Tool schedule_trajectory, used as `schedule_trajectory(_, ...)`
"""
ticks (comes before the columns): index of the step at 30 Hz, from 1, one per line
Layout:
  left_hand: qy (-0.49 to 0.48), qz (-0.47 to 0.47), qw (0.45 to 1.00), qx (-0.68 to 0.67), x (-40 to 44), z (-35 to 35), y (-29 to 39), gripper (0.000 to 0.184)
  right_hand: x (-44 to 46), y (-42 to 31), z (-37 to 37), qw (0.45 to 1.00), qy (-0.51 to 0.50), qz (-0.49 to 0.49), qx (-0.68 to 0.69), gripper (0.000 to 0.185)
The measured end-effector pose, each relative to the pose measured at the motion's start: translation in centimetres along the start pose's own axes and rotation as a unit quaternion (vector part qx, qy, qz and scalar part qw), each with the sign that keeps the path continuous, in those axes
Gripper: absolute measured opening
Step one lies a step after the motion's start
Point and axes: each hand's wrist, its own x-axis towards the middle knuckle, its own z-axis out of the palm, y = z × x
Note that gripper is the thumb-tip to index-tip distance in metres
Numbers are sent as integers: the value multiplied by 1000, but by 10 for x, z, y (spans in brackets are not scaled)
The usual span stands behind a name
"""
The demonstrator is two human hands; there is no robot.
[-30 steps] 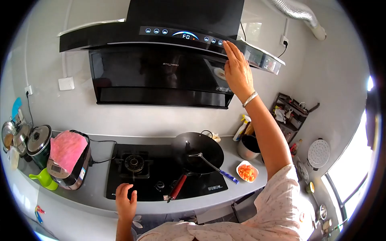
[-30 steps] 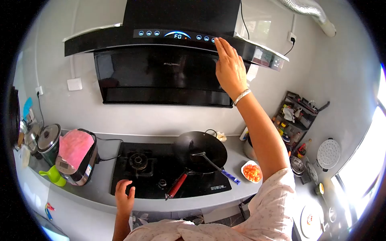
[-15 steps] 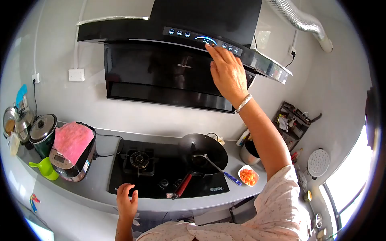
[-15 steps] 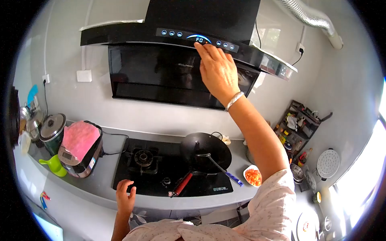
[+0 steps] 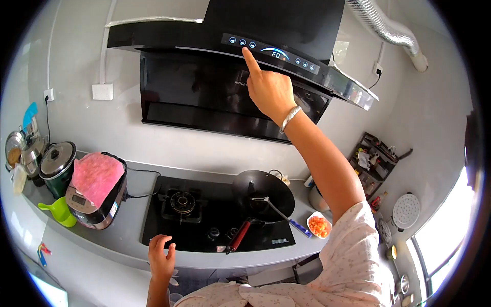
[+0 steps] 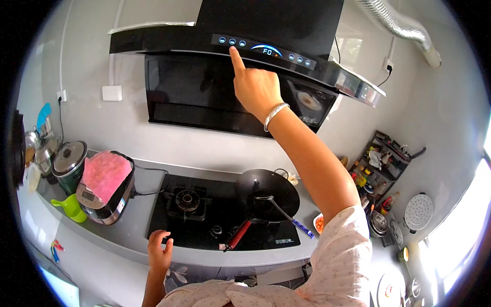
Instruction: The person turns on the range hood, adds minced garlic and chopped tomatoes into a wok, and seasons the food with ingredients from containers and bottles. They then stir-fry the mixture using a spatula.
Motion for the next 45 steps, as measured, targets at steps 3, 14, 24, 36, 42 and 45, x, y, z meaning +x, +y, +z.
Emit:
schedule_trajectory(3,-3,0,1000,1,0,-2,-4,22,12,-1,9,1000,17,8,-25,62)
schedule_trajectory(14,-13,-12,1000,-1,-2,-9,-8,21,25,-4,25,999,3,43,25,67)
schedule_trajectory(24,-12,3,1000,3,-1,-6,-4,18,-30,-20,-2,996,7,-56,64,64)
schedule_trajectory(36,-109,51,991,-60,7,32,4,17,-165,-18,-29,976,-137,-98,135,60)
schedule_trajectory(42,-170,37,978,-112,8,63,30,16,-260,21,-30,947,-284,39,142,44)
schedule_trajectory(45,-197,18,973,-121,-1,79,44,18,-317,40,-27,922,-349,93,138,38)
